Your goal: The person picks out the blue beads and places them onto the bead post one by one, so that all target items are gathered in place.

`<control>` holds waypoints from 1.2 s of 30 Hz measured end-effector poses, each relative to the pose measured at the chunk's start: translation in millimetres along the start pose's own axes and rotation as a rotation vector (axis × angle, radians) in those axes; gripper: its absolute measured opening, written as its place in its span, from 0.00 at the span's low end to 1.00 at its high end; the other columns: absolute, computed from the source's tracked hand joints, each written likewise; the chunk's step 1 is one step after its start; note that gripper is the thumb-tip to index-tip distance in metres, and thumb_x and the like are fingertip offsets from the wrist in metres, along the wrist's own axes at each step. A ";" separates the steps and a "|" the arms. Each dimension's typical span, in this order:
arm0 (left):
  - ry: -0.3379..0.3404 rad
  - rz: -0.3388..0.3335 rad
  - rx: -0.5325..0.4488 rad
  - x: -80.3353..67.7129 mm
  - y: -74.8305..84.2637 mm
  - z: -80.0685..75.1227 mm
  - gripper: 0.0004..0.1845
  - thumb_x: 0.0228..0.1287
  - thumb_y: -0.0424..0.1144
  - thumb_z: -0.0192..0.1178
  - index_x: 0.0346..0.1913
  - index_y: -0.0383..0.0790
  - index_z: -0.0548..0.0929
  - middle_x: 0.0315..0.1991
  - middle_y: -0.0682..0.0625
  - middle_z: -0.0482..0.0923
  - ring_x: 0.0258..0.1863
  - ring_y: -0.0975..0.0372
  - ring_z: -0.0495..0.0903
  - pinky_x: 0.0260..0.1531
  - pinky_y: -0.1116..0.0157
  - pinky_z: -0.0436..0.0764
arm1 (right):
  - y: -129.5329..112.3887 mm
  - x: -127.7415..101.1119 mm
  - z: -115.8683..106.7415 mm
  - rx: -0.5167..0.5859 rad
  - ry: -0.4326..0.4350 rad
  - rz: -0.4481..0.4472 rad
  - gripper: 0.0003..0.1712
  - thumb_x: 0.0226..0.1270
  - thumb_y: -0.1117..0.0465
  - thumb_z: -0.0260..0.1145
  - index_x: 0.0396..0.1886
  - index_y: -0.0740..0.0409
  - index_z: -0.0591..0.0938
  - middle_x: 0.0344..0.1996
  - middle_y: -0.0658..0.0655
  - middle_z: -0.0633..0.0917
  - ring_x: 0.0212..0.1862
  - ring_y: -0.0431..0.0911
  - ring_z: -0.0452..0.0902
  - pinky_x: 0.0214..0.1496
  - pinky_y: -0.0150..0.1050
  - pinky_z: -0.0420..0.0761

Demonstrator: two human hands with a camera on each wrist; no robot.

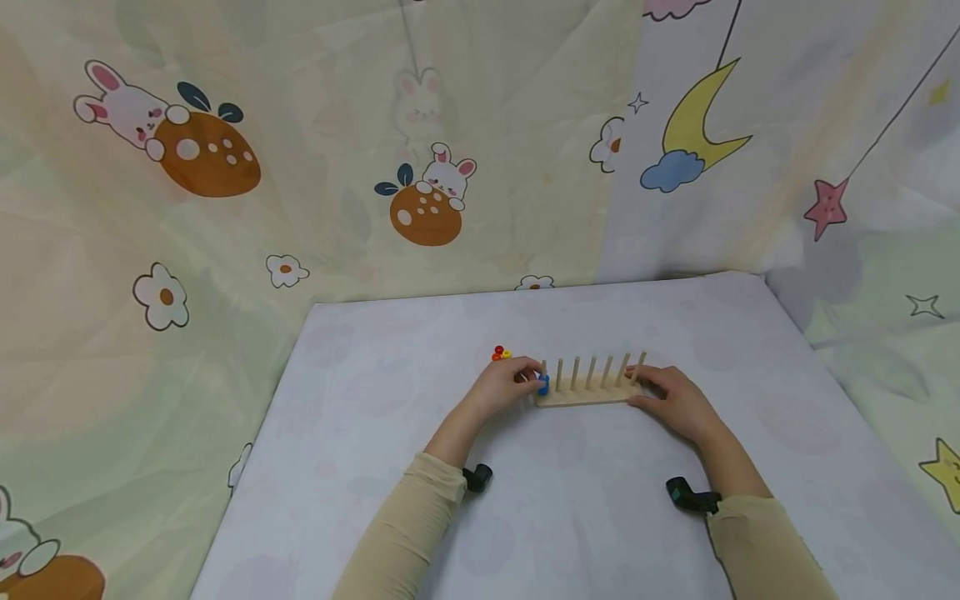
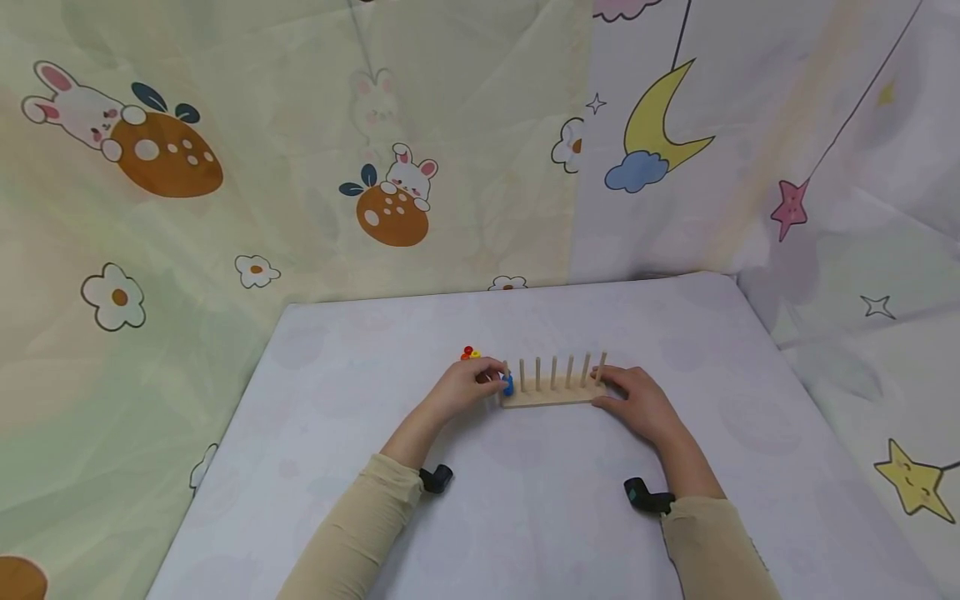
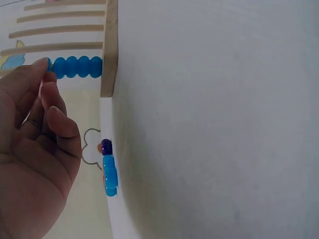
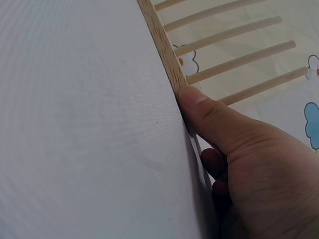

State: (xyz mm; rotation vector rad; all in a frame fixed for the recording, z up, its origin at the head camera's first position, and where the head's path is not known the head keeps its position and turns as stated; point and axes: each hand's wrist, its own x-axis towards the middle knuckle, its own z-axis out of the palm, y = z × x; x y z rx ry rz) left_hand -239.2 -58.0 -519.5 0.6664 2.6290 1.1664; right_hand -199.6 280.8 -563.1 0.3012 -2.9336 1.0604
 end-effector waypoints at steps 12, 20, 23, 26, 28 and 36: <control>-0.004 -0.003 -0.006 -5.7 -2.1 -0.4 0.16 0.66 0.46 0.65 0.56 0.53 0.82 0.36 0.59 0.81 0.33 0.68 0.78 0.33 0.71 0.77 | -0.5 -0.5 -0.8 -0.004 0.004 -0.016 0.30 0.61 0.43 0.71 0.61 0.47 0.79 0.55 0.59 0.81 0.58 0.56 0.72 0.62 0.61 0.68; 0.044 -0.066 0.024 -17.9 -12.7 -10.5 0.16 0.67 0.50 0.64 0.55 0.53 0.83 0.38 0.60 0.81 0.36 0.67 0.77 0.34 0.69 0.77 | -0.6 -0.3 -0.2 -0.002 0.006 -0.025 0.29 0.61 0.44 0.72 0.61 0.47 0.80 0.55 0.59 0.81 0.58 0.55 0.72 0.62 0.60 0.68; 0.065 -0.104 0.008 -21.3 -19.3 -16.5 0.16 0.66 0.49 0.65 0.54 0.51 0.84 0.40 0.59 0.81 0.38 0.65 0.77 0.37 0.67 0.77 | -0.9 -0.4 -0.2 -0.001 0.009 -0.028 0.29 0.61 0.45 0.72 0.61 0.47 0.80 0.55 0.59 0.81 0.58 0.56 0.72 0.62 0.60 0.68; 0.097 -0.147 0.004 -23.6 -26.5 -21.5 0.16 0.66 0.49 0.65 0.54 0.49 0.84 0.42 0.57 0.81 0.40 0.63 0.77 0.38 0.66 0.77 | -1.1 -0.2 -0.4 -0.001 0.009 -0.028 0.29 0.61 0.45 0.72 0.61 0.47 0.80 0.55 0.59 0.81 0.59 0.56 0.72 0.63 0.61 0.67; 0.115 -0.173 0.006 -24.6 -31.3 -24.0 0.16 0.66 0.48 0.65 0.53 0.48 0.85 0.42 0.56 0.80 0.41 0.63 0.77 0.37 0.66 0.77 | -1.0 0.0 -0.4 -0.003 0.006 -0.022 0.30 0.61 0.44 0.71 0.61 0.47 0.79 0.55 0.59 0.81 0.59 0.56 0.72 0.63 0.61 0.67; 0.168 -0.228 0.044 -27.6 -50.4 -25.9 0.14 0.65 0.47 0.66 0.51 0.47 0.84 0.44 0.53 0.80 0.41 0.62 0.77 0.41 0.64 0.79 | -2.3 0.1 -0.5 0.004 -0.004 0.001 0.30 0.62 0.43 0.71 0.61 0.49 0.80 0.57 0.60 0.80 0.61 0.58 0.70 0.64 0.62 0.66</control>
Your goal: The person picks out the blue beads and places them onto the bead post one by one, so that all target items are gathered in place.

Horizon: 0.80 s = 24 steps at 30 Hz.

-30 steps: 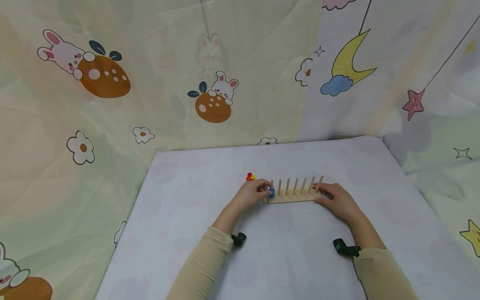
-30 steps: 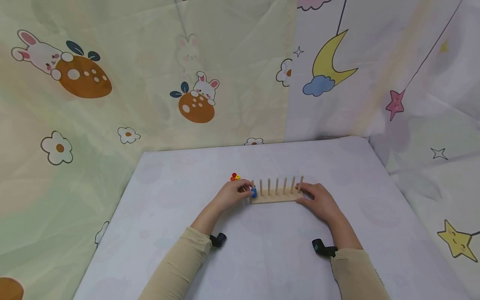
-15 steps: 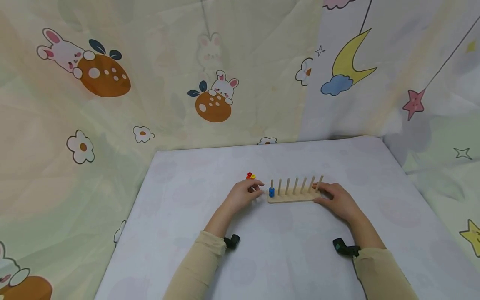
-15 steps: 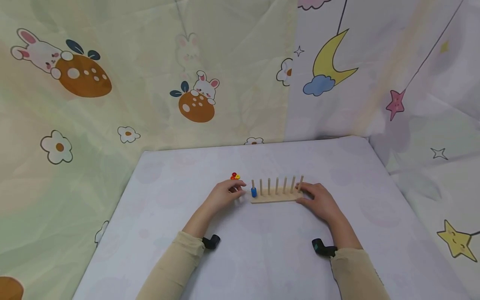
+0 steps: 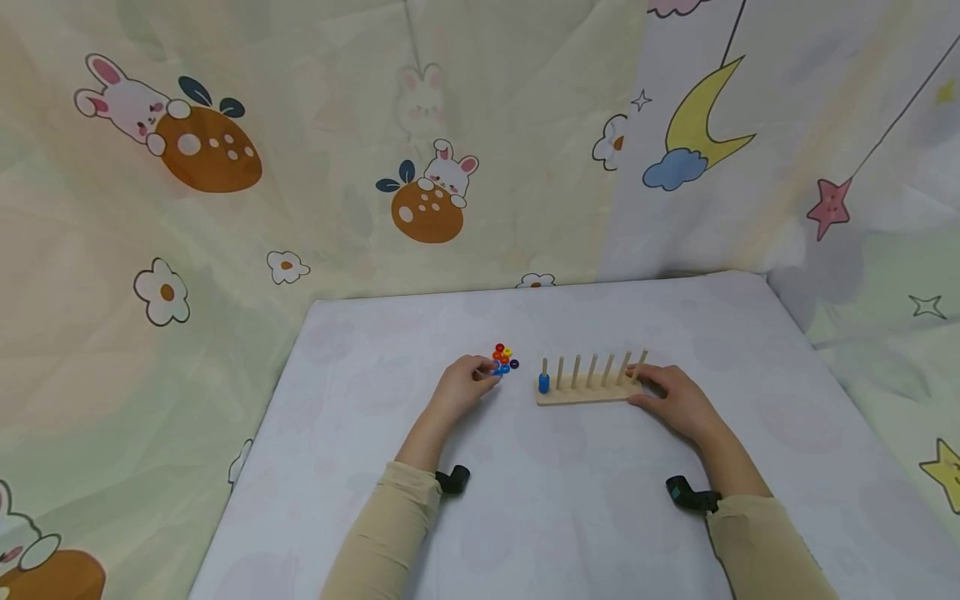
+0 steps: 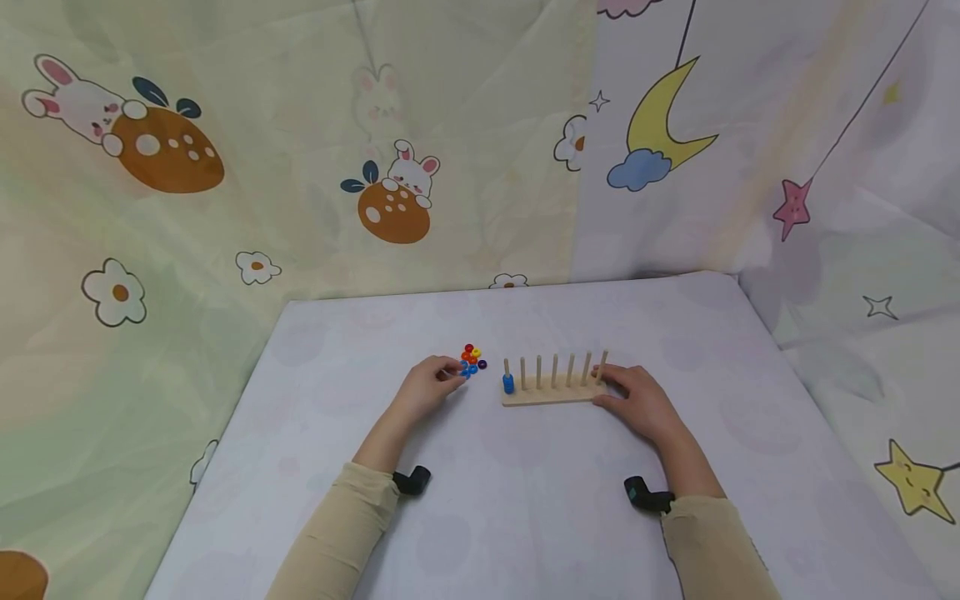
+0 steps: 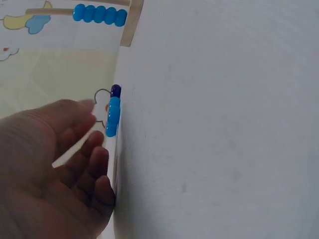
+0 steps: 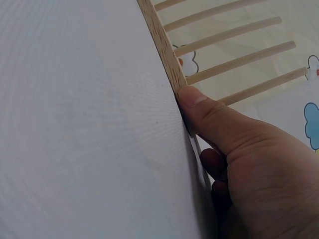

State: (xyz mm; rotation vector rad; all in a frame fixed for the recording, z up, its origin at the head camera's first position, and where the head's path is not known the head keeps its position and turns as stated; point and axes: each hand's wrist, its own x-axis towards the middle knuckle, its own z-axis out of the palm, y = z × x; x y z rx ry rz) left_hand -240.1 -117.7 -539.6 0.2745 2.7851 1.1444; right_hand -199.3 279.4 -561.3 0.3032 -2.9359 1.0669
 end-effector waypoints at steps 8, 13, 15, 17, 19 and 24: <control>0.009 -0.020 0.017 1.2 -5.4 1.0 0.13 0.66 0.46 0.64 0.51 0.46 0.84 0.45 0.51 0.80 0.43 0.60 0.78 0.47 0.60 0.79 | 2.2 0.5 0.3 -0.014 -0.007 0.008 0.31 0.62 0.42 0.70 0.61 0.49 0.79 0.58 0.60 0.80 0.61 0.58 0.70 0.64 0.62 0.66; -0.005 -0.007 0.037 3.5 -2.6 1.2 0.14 0.66 0.45 0.65 0.51 0.45 0.84 0.46 0.49 0.81 0.46 0.58 0.80 0.50 0.58 0.79 | 2.6 0.5 0.3 -0.011 -0.007 0.008 0.31 0.62 0.41 0.70 0.62 0.49 0.79 0.58 0.61 0.80 0.61 0.58 0.70 0.64 0.62 0.66; -0.007 -0.004 0.051 4.4 -2.0 1.9 0.14 0.65 0.45 0.66 0.50 0.45 0.84 0.46 0.49 0.81 0.46 0.58 0.79 0.51 0.58 0.79 | 2.6 0.4 0.1 -0.006 -0.005 0.006 0.31 0.62 0.43 0.70 0.61 0.49 0.79 0.58 0.61 0.80 0.61 0.58 0.70 0.64 0.62 0.66; -0.006 -0.008 0.062 4.6 -1.4 2.7 0.13 0.65 0.45 0.66 0.49 0.46 0.85 0.46 0.49 0.80 0.45 0.58 0.79 0.50 0.58 0.79 | 2.5 0.0 0.2 -0.005 -0.004 0.002 0.30 0.62 0.43 0.70 0.61 0.49 0.79 0.58 0.60 0.80 0.61 0.58 0.70 0.64 0.62 0.66; -0.005 -0.018 0.068 4.6 -1.1 3.4 0.11 0.65 0.45 0.66 0.47 0.46 0.85 0.45 0.50 0.80 0.44 0.58 0.78 0.50 0.59 0.78 | 2.3 -0.4 0.0 -0.003 -0.005 -0.001 0.30 0.62 0.43 0.70 0.61 0.49 0.79 0.58 0.60 0.80 0.61 0.58 0.70 0.64 0.62 0.66; -0.012 -0.031 0.078 5.0 -2.0 5.0 0.11 0.64 0.47 0.66 0.46 0.48 0.85 0.45 0.51 0.79 0.43 0.59 0.76 0.50 0.58 0.77 | 1.1 -1.1 -0.2 -0.006 -0.011 -0.005 0.30 0.62 0.43 0.70 0.62 0.49 0.79 0.58 0.61 0.80 0.61 0.58 0.70 0.64 0.62 0.66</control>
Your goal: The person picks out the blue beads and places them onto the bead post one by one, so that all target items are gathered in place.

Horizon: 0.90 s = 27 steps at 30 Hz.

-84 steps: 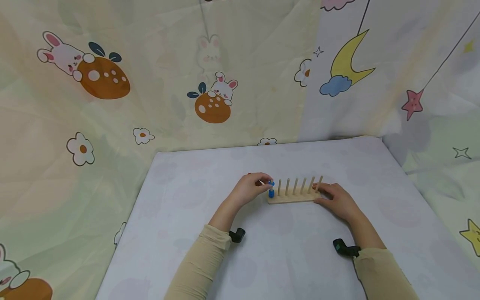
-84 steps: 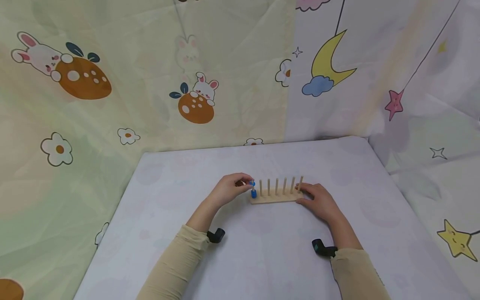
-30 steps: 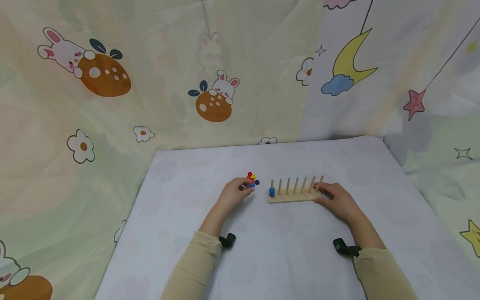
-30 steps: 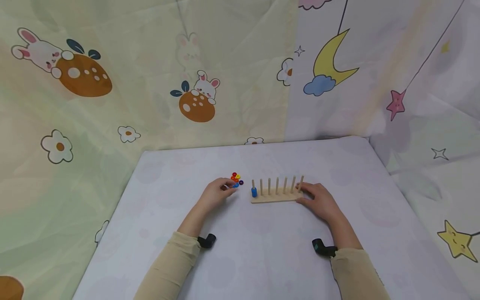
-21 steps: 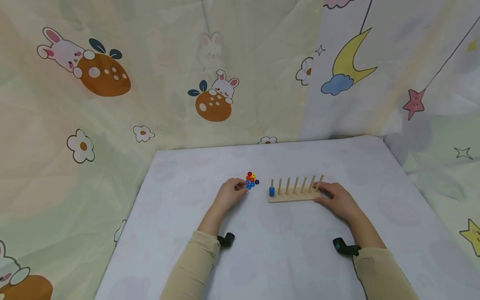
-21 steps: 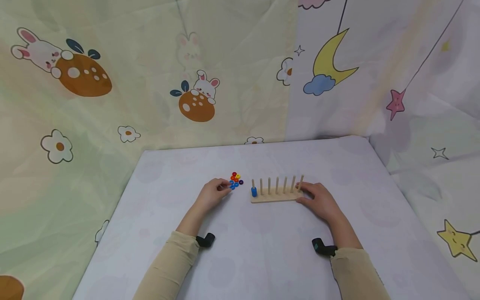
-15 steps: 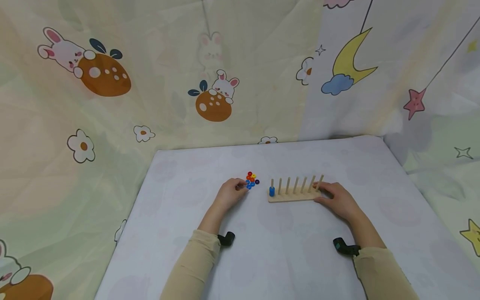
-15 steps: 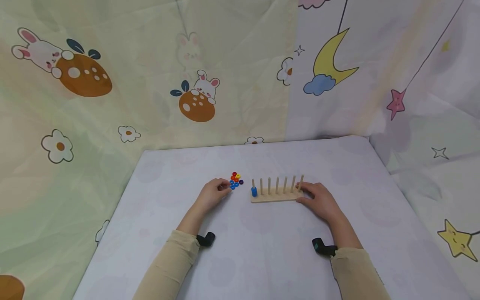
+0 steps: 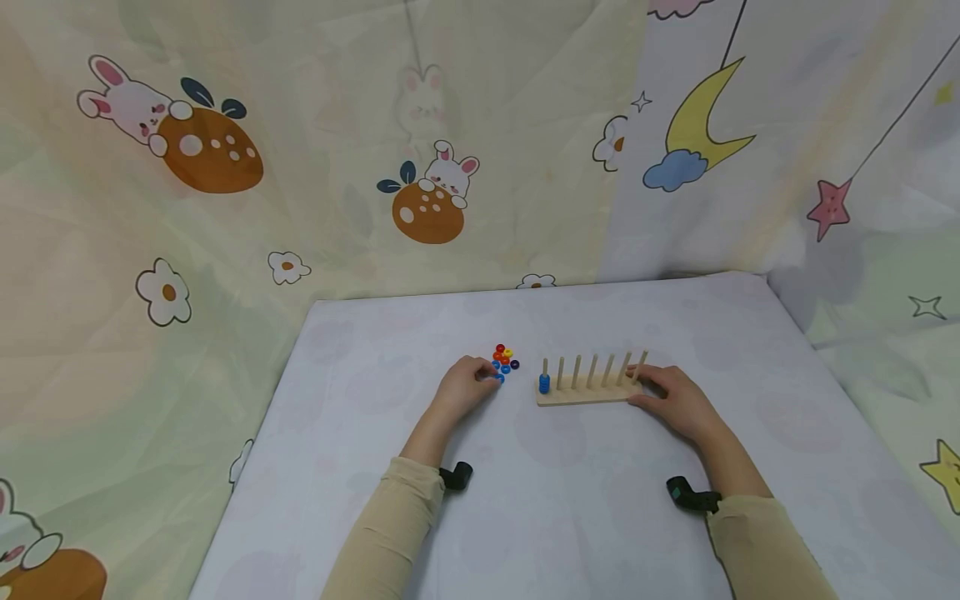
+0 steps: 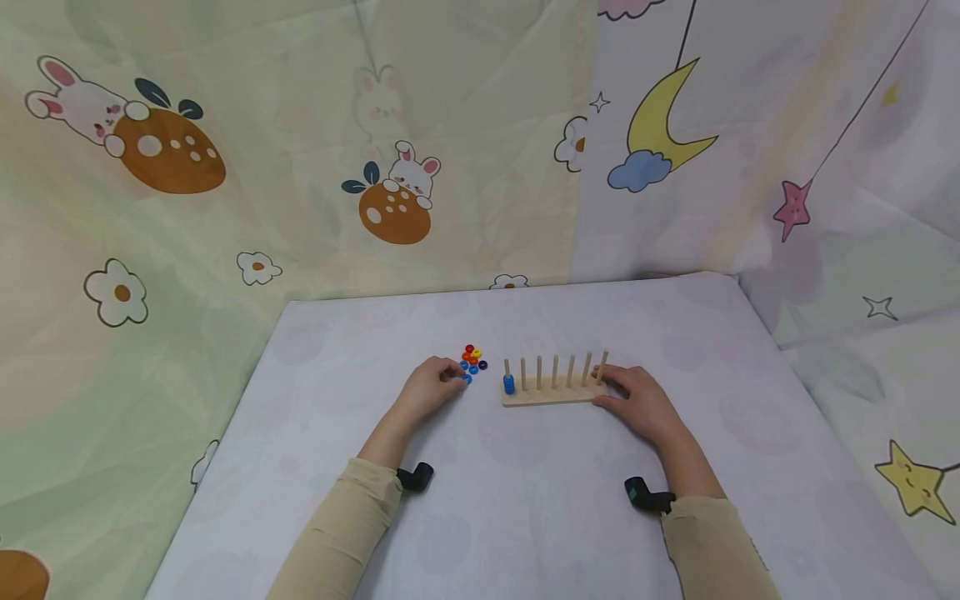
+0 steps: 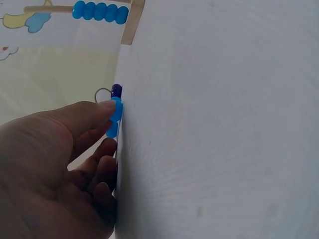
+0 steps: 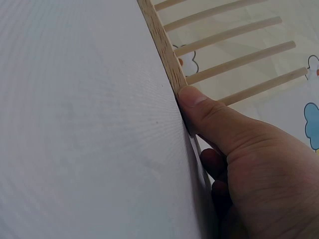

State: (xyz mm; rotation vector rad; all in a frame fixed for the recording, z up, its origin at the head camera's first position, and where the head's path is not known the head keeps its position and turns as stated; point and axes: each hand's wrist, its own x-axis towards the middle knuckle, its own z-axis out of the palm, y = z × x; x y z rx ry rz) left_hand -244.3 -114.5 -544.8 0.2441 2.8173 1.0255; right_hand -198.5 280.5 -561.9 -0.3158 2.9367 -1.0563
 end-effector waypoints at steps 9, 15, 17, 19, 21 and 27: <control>-0.001 0.007 0.056 2.8 0.8 2.9 0.14 0.63 0.48 0.67 0.49 0.48 0.85 0.47 0.51 0.79 0.47 0.59 0.77 0.53 0.58 0.77 | -0.4 0.5 -1.6 -0.004 -0.008 0.016 0.31 0.63 0.43 0.70 0.62 0.49 0.79 0.59 0.61 0.79 0.62 0.59 0.70 0.64 0.63 0.66; 0.011 0.001 0.079 1.9 2.7 3.8 0.13 0.63 0.48 0.67 0.48 0.49 0.86 0.47 0.51 0.79 0.47 0.59 0.78 0.53 0.58 0.77 | 0.6 1.2 -1.0 0.000 -0.007 0.013 0.31 0.63 0.42 0.70 0.62 0.49 0.79 0.59 0.61 0.79 0.62 0.59 0.70 0.64 0.63 0.66; 0.015 -0.003 0.078 1.6 3.3 4.0 0.13 0.63 0.48 0.67 0.48 0.49 0.86 0.47 0.51 0.79 0.47 0.59 0.78 0.53 0.58 0.77 | 1.2 1.5 -0.8 -0.003 -0.004 0.013 0.31 0.63 0.42 0.70 0.62 0.49 0.79 0.58 0.61 0.80 0.62 0.58 0.70 0.64 0.63 0.66; 0.019 -0.004 0.088 1.5 3.2 4.5 0.12 0.63 0.48 0.67 0.47 0.49 0.86 0.47 0.51 0.79 0.47 0.59 0.78 0.53 0.58 0.77 | 1.5 1.8 -0.7 -0.004 -0.003 0.011 0.30 0.63 0.42 0.69 0.62 0.49 0.79 0.58 0.61 0.79 0.62 0.58 0.70 0.64 0.62 0.66; 0.023 -0.002 0.092 1.8 2.7 4.8 0.12 0.63 0.48 0.67 0.47 0.49 0.86 0.47 0.52 0.79 0.47 0.59 0.78 0.53 0.58 0.77 | 1.5 1.7 -0.8 -0.005 -0.003 0.010 0.31 0.63 0.42 0.70 0.62 0.48 0.79 0.58 0.61 0.79 0.61 0.58 0.70 0.64 0.63 0.66; 0.017 0.005 0.076 2.9 0.2 4.2 0.13 0.63 0.49 0.67 0.47 0.50 0.85 0.46 0.52 0.79 0.47 0.59 0.78 0.53 0.58 0.77 | 1.6 0.7 -1.1 -0.002 -0.006 0.006 0.31 0.62 0.41 0.69 0.62 0.48 0.79 0.59 0.61 0.79 0.61 0.58 0.70 0.63 0.62 0.66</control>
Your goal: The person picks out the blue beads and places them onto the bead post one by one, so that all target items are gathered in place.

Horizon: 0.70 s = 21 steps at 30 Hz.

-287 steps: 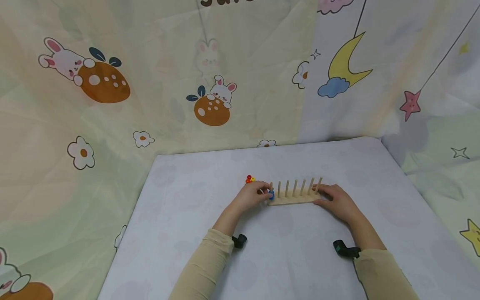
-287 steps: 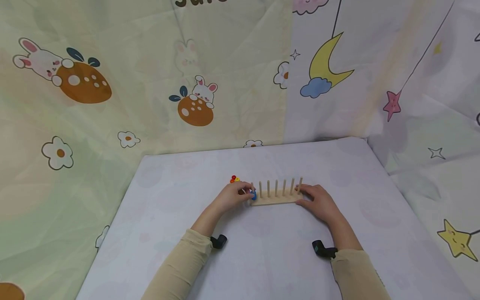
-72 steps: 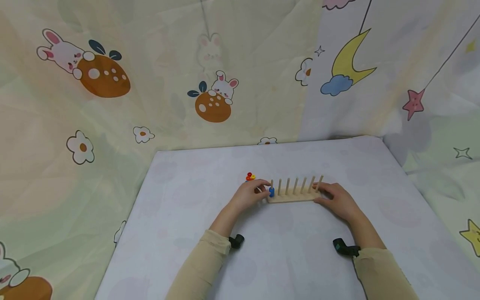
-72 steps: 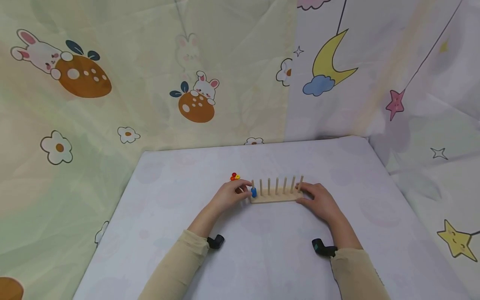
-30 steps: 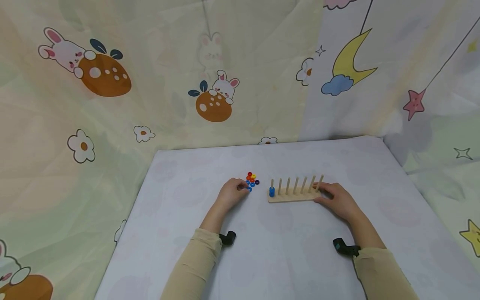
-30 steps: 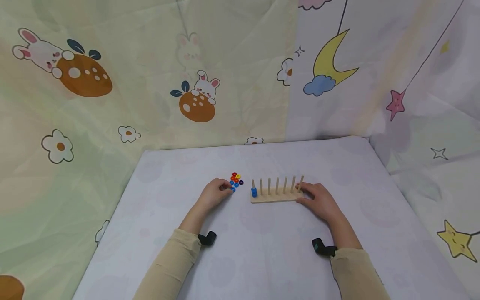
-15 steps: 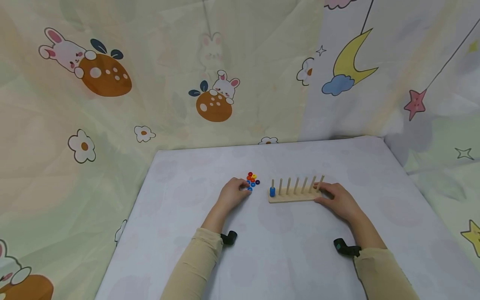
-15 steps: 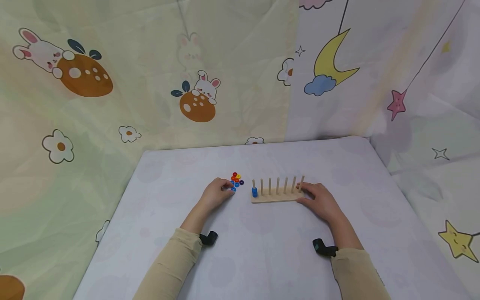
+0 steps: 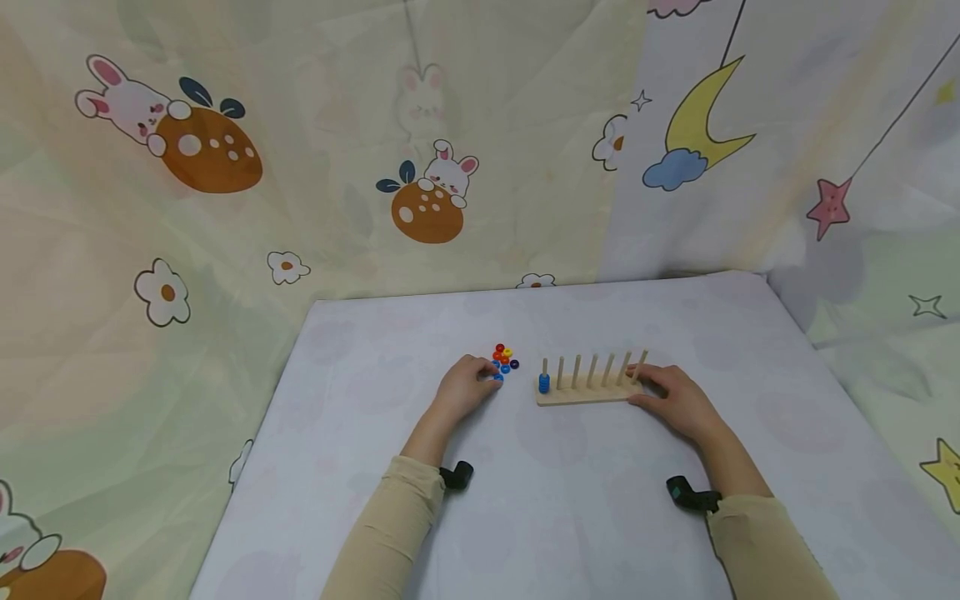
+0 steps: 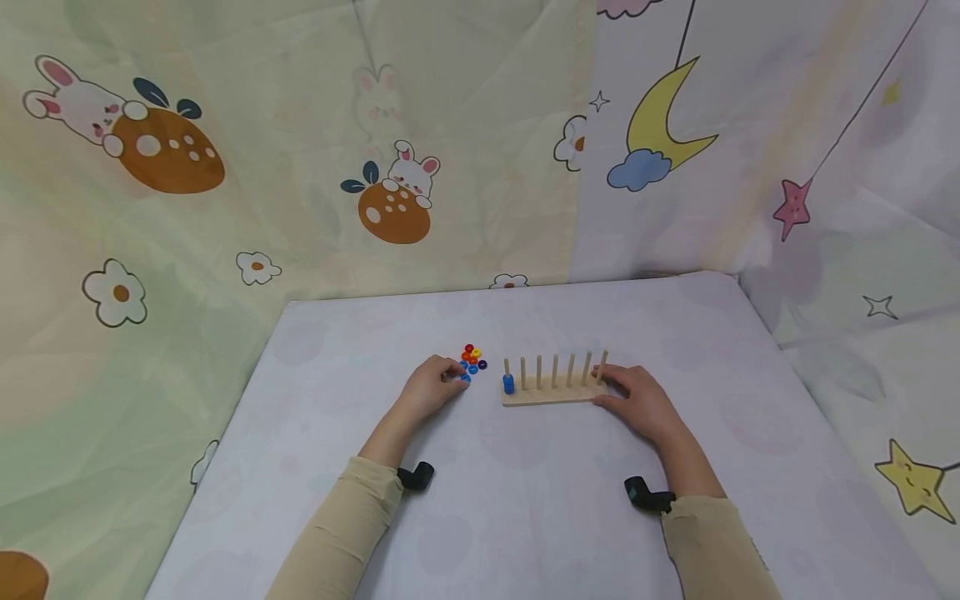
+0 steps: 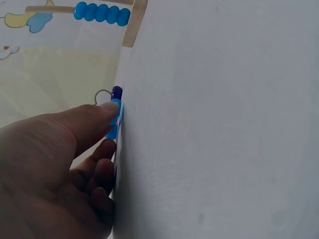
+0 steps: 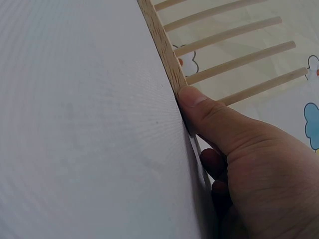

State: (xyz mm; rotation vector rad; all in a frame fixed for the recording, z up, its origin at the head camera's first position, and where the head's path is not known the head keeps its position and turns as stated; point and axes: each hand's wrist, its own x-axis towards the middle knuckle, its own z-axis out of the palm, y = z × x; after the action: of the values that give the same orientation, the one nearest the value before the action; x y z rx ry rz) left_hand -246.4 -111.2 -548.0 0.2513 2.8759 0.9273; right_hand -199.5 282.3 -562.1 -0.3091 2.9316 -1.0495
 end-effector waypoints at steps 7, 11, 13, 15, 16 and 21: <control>-0.033 0.004 -0.057 -2.1 1.1 -7.7 0.13 0.63 0.49 0.67 0.47 0.50 0.84 0.44 0.54 0.79 0.42 0.61 0.76 0.45 0.61 0.77 | -0.4 0.0 0.2 0.001 0.003 0.000 0.30 0.62 0.42 0.70 0.61 0.47 0.79 0.58 0.61 0.80 0.61 0.57 0.70 0.63 0.62 0.66; -0.049 0.022 -0.107 -4.3 8.4 -16.9 0.12 0.64 0.48 0.67 0.47 0.49 0.84 0.42 0.55 0.79 0.39 0.60 0.75 0.38 0.64 0.78 | -0.7 0.2 0.3 -0.002 0.003 -0.001 0.30 0.62 0.42 0.70 0.62 0.48 0.79 0.58 0.61 0.80 0.61 0.58 0.70 0.63 0.63 0.66; -0.058 0.046 -0.116 -5.1 13.1 -21.5 0.12 0.65 0.48 0.66 0.47 0.49 0.83 0.41 0.56 0.79 0.39 0.60 0.75 0.35 0.66 0.78 | -0.3 0.3 0.4 -0.002 0.004 0.001 0.31 0.62 0.41 0.70 0.61 0.48 0.79 0.58 0.61 0.79 0.61 0.58 0.70 0.63 0.63 0.66; -0.070 0.075 -0.128 -5.7 18.3 -26.0 0.12 0.66 0.47 0.65 0.48 0.48 0.83 0.41 0.56 0.80 0.38 0.60 0.76 0.33 0.67 0.78 | 0.2 0.5 0.7 -0.005 0.005 0.004 0.31 0.62 0.41 0.69 0.61 0.48 0.79 0.58 0.61 0.79 0.61 0.59 0.70 0.63 0.63 0.66; -0.075 0.091 -0.124 -6.0 21.0 -28.0 0.12 0.66 0.47 0.65 0.49 0.48 0.84 0.41 0.57 0.80 0.38 0.61 0.76 0.33 0.67 0.78 | 0.6 0.7 0.8 -0.006 0.006 0.005 0.31 0.62 0.40 0.69 0.61 0.48 0.79 0.58 0.61 0.79 0.61 0.59 0.70 0.63 0.63 0.66; -0.084 0.161 -0.126 -8.1 34.6 -37.1 0.14 0.67 0.49 0.64 0.51 0.48 0.84 0.40 0.59 0.82 0.37 0.63 0.77 0.31 0.68 0.78 | 1.0 1.2 1.1 -0.001 0.012 0.003 0.31 0.62 0.40 0.69 0.61 0.48 0.79 0.58 0.61 0.80 0.61 0.58 0.70 0.63 0.63 0.67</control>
State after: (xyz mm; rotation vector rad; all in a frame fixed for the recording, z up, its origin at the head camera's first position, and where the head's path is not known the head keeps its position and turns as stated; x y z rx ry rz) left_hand -240.0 -106.2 -497.3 0.5026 2.7400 1.0921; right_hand -200.7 282.2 -563.5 -0.2988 2.9424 -1.0529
